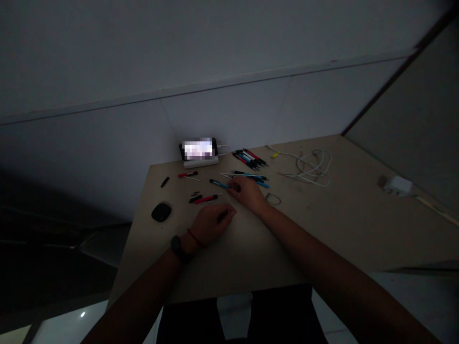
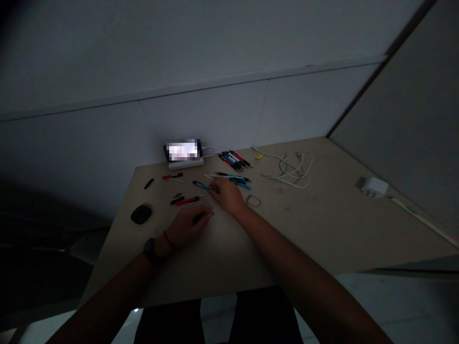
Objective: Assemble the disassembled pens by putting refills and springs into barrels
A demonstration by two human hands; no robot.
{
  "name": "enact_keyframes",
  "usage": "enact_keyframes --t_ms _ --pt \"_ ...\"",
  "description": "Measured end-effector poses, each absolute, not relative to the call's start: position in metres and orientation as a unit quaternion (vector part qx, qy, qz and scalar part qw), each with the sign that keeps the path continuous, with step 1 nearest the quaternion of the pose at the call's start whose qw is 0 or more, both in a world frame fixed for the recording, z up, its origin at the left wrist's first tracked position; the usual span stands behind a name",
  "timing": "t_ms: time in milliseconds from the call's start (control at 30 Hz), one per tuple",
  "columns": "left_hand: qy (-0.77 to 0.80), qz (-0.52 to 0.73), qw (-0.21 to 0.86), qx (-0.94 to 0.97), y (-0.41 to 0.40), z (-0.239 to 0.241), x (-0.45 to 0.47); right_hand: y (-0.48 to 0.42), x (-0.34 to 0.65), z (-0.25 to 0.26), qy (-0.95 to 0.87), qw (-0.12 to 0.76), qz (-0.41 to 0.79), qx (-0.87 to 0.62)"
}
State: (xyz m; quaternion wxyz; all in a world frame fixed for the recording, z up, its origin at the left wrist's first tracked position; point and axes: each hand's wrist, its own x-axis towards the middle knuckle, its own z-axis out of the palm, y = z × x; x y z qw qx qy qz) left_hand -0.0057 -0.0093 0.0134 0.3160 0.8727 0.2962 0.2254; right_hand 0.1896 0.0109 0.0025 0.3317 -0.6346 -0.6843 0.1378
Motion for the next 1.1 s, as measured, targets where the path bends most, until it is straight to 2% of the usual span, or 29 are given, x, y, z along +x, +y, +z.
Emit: enact_keyframes --t_ms 300,433,633,833,1100 --pt "0.295 0.219 0.319 0.874 -0.010 0.014 -0.005 0.012 0.209 0.010 -0.591 0.412 0.052 -0.691" --pt "0.297 0.216 0.312 0.876 -0.010 0.015 -0.005 0.012 0.205 0.009 -0.595 0.417 0.075 -0.683" --pt "0.251 0.202 0.337 0.885 -0.019 0.016 -0.003 0.008 0.189 0.003 -0.712 0.358 0.194 -0.572" --pt "0.201 0.160 0.366 0.894 -0.032 0.021 0.000 0.003 0.185 0.002 -0.771 0.276 0.177 -0.546" --pt "0.234 0.174 0.345 0.892 -0.027 0.018 0.000 0.004 0.185 0.005 -0.776 0.251 0.168 -0.555"
